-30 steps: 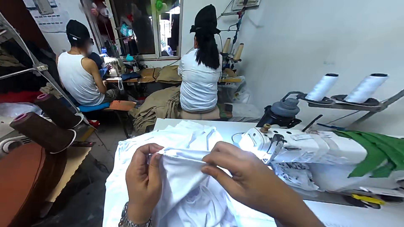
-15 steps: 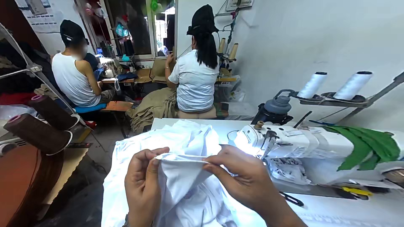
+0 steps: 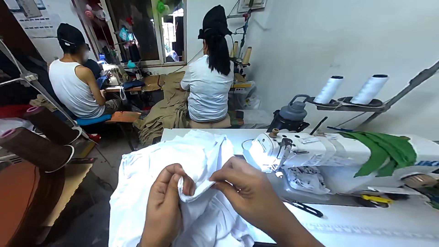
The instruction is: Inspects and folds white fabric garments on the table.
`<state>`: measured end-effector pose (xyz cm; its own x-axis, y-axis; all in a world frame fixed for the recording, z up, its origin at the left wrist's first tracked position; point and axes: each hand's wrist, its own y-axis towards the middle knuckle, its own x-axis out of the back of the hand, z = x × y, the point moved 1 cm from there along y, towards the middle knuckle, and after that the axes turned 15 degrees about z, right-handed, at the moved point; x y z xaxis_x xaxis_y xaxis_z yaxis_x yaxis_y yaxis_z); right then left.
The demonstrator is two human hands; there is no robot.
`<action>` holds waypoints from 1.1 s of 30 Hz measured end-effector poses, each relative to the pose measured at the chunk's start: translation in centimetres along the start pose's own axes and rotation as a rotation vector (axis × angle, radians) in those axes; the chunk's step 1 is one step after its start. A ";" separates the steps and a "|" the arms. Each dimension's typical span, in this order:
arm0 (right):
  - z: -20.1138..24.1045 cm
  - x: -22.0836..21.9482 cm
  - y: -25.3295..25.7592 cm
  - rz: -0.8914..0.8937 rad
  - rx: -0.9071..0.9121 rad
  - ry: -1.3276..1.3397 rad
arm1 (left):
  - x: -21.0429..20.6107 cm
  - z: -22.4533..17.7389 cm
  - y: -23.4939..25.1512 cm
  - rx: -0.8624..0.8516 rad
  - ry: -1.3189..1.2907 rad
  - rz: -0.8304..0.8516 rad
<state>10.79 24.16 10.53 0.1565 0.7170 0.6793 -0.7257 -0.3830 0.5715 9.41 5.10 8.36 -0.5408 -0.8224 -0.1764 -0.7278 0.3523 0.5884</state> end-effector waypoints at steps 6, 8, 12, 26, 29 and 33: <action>0.6 -0.3 -1.3 0.086 0.075 -0.041 | -0.5 0.6 -0.3 0.000 0.636 0.166; 0.6 -0.3 -1.7 0.087 0.085 0.028 | -0.2 0.7 -0.5 0.010 0.711 0.214; 0.5 -0.9 -2.1 -0.009 -0.044 0.268 | -0.2 1.2 -0.8 0.045 0.613 0.217; -0.9 -2.1 -2.6 0.131 -0.342 0.966 | -1.1 3.6 -2.4 0.067 0.361 -0.108; -0.2 -2.3 -2.4 0.159 -0.263 0.546 | -1.1 3.8 -2.5 0.069 0.341 -0.127; -0.2 -2.9 -2.4 0.046 -0.190 0.362 | -1.0 4.0 -2.7 0.068 0.316 -0.137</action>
<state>11.94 23.06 7.08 -0.0999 0.8733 0.4768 -0.8426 -0.3291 0.4263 10.26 6.77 3.79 -0.2870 -0.9579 0.0088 -0.8168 0.2496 0.5202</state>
